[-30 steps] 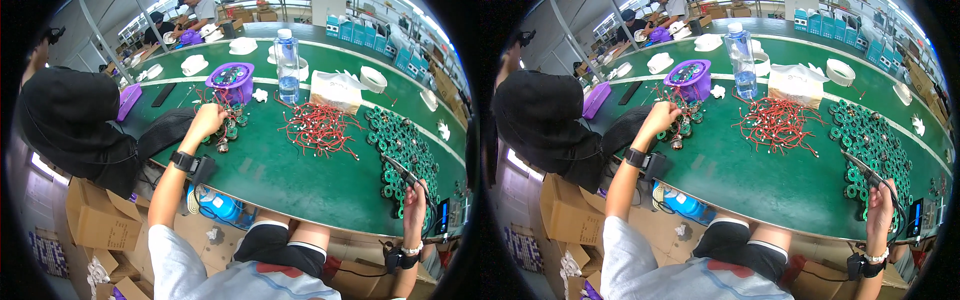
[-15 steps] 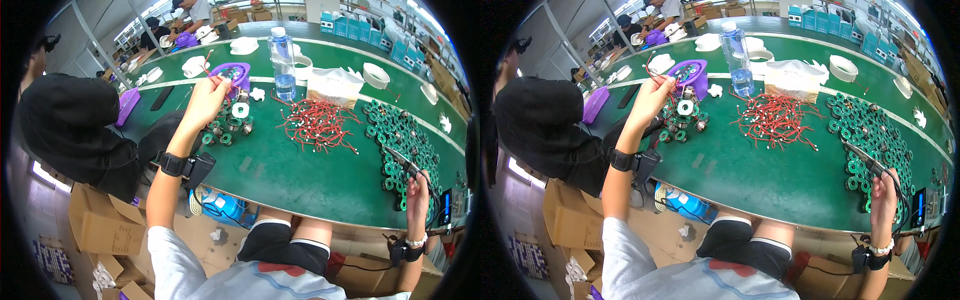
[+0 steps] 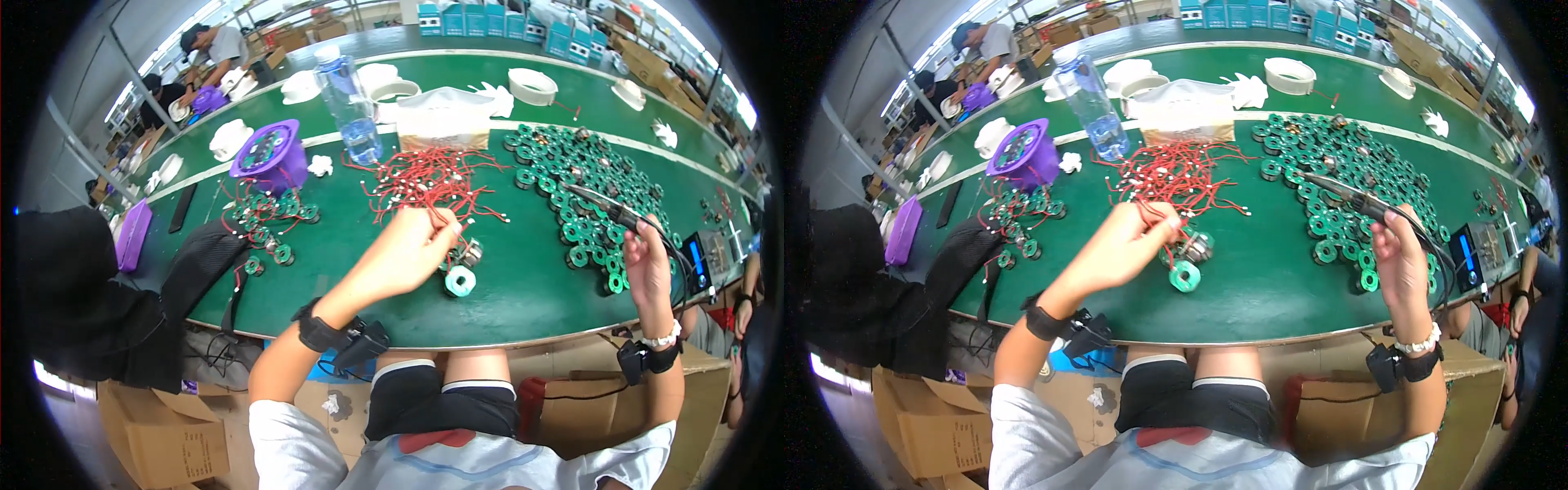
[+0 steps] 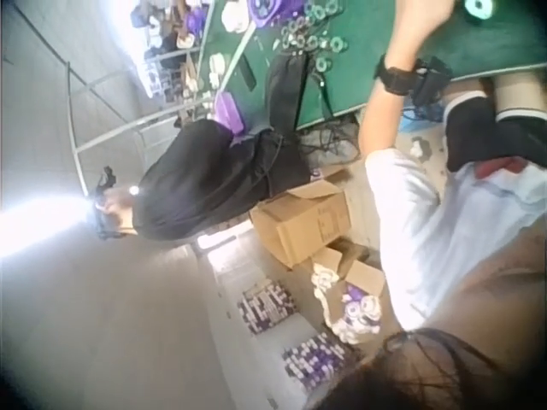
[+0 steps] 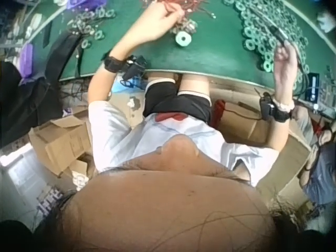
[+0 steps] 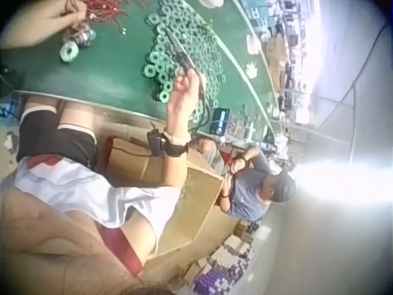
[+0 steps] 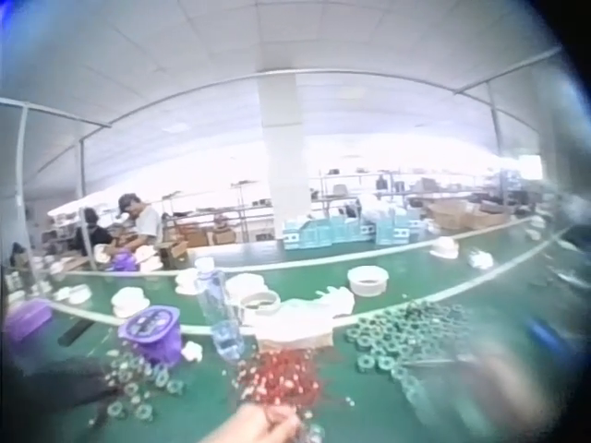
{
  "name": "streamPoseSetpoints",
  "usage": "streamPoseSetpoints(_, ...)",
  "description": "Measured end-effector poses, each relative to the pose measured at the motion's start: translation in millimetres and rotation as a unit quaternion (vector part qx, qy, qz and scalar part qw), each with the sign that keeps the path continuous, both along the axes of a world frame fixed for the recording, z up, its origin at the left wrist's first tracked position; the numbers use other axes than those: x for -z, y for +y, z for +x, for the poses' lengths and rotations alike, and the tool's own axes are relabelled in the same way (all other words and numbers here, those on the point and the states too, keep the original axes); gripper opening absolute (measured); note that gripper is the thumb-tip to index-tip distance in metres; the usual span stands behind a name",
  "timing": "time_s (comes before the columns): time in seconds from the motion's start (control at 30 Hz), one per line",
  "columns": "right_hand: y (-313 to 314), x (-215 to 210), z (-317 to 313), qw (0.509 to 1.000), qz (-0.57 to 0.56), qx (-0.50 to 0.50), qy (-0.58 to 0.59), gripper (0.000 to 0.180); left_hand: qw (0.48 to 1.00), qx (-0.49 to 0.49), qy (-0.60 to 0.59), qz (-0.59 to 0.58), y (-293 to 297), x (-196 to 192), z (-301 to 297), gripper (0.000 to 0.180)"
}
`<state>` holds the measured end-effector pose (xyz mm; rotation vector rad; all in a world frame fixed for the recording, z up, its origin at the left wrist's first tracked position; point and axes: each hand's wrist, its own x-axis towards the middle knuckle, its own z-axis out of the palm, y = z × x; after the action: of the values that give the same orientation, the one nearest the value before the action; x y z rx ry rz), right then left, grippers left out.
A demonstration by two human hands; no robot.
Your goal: Soldering wires onto small circular green circuit boards at an assembly line.
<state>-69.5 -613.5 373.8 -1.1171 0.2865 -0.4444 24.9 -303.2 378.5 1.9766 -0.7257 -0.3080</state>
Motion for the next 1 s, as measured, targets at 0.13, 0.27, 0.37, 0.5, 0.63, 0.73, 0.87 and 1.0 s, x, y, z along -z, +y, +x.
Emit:
streamPoseSetpoints(0.13,4,-1,0,1.0,-0.007,0.019,0.004,0.012,0.999,-0.014,-0.028,0.028,-27,14,5,0.017)
streamPoseSetpoints(0.27,3,-2,-1,1.0,-0.016,-0.023,0.009,0.013,0.998,-0.022,-0.053,-0.008,-34,11,9,0.017)
streamPoseSetpoints(0.37,3,-1,-2,0.999,-0.034,-0.025,0.0,0.014,0.997,-0.059,-0.046,0.029,-29,9,7,0.019)
streamPoseSetpoints(0.5,4,-2,-1,0.998,-0.047,-0.031,0.01,0.014,0.936,-0.113,-0.334,0.004,-29,11,6,0.015)
streamPoseSetpoints(0.63,5,-2,0,0.999,-0.045,-0.025,0.013,0.013,0.946,-0.073,-0.307,0.075,-28,15,10,0.013)
streamPoseSetpoints(0.73,4,-2,0,0.999,-0.047,-0.02,0.012,0.013,0.941,0.016,-0.335,-0.041,-25,16,13,0.016)
streamPoseSetpoints(0.87,2,-1,-1,0.998,-0.053,-0.032,0.013,0.013,0.966,0.086,-0.243,-0.007,-12,14,17,0.02)
streamPoseSetpoints(1.0,2,1,-1,0.998,-0.05,-0.032,0.011,0.014,0.973,-0.012,-0.226,0.038,-4,10,26,0.019)
